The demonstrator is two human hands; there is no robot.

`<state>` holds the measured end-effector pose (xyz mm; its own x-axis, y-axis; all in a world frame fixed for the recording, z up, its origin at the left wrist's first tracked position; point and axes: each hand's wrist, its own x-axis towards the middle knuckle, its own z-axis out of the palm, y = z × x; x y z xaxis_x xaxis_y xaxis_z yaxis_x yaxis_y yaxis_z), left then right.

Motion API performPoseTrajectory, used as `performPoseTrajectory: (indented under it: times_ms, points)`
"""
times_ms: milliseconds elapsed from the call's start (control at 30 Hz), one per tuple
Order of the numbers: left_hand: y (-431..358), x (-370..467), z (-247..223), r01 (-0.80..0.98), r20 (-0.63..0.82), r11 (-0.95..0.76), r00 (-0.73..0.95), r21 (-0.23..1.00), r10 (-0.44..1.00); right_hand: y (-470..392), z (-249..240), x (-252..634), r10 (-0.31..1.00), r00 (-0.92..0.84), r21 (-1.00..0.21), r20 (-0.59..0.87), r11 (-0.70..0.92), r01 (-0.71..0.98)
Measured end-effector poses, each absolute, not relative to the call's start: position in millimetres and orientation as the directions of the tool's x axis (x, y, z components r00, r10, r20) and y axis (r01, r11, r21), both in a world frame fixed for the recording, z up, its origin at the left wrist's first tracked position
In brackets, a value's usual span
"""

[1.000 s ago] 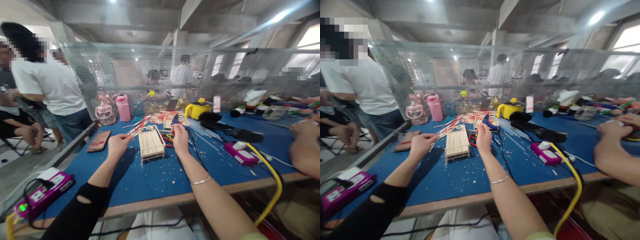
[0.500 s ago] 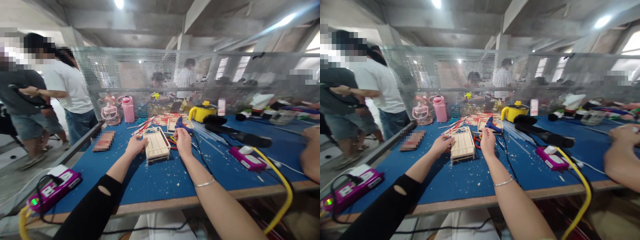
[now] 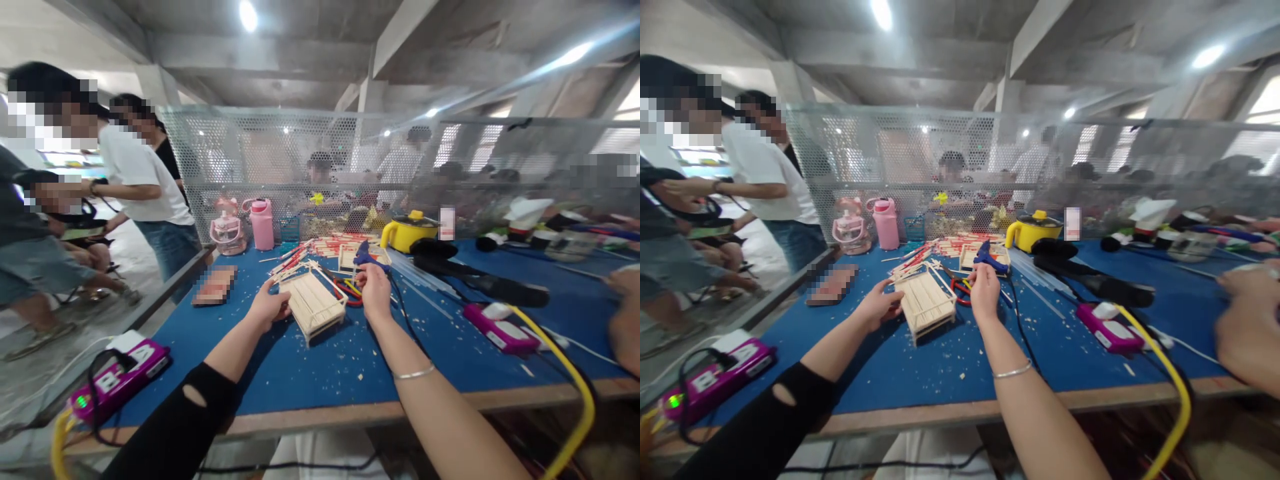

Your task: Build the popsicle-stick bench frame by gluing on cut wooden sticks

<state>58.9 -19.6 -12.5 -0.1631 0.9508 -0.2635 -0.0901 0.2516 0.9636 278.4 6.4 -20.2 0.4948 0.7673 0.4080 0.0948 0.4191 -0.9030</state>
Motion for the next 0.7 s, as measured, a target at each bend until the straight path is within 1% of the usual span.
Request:
performPoseTrajectory:
  times_ms: [133, 233, 300, 400, 467, 567, 633, 700]
  points:
    - [-39.8, 54.3, -12.7, -0.204, -0.292, 0.254, -0.188, 0.945, 0.938, 9.7, -17.1, 279.2, 0.743, 0.523, -0.897, 0.419, 0.427, 0.111]
    - [-52.6, 53.0, -10.5, -0.277, -0.322, 0.258, -0.216, 0.926, 0.922, 13.5, -7.6, 279.2, 0.751, 0.498, -0.897, 0.435, 0.408, 0.168]
    - [-63.1, 52.6, -7.9, -0.314, -0.333, 0.256, -0.222, 0.914, 0.916, 14.6, 1.9, 282.8, 0.779, 0.433, -0.891, 0.453, 0.384, 0.242]
    - [-83.8, 51.6, -4.6, -0.353, -0.335, 0.251, -0.201, 0.901, 0.920, 7.7, 14.6, 295.6, 0.862, 0.240, -0.853, 0.446, 0.329, 0.405]
    - [-99.2, 50.2, -4.0, -0.386, -0.321, 0.234, -0.178, 0.892, 0.930, -6.0, 17.9, 305.6, 0.925, 0.070, -0.804, 0.373, 0.284, 0.523]
    - [-119.6, 47.9, -5.3, -0.433, -0.313, 0.221, -0.153, 0.874, 0.937, -39.1, 13.7, 313.3, 0.971, -0.163, -0.709, 0.175, 0.239, 0.663]
    - [-129.4, 47.1, -7.1, -0.426, -0.317, 0.232, -0.142, 0.875, 0.938, -63.8, 7.8, 310.0, 0.960, -0.270, -0.649, 0.069, 0.249, 0.719]
    - [-136.2, 46.5, -9.3, -0.391, -0.306, 0.233, -0.136, 0.891, 0.942, -84.0, 2.0, 301.0, 0.948, -0.315, -0.590, 0.039, 0.277, 0.759]
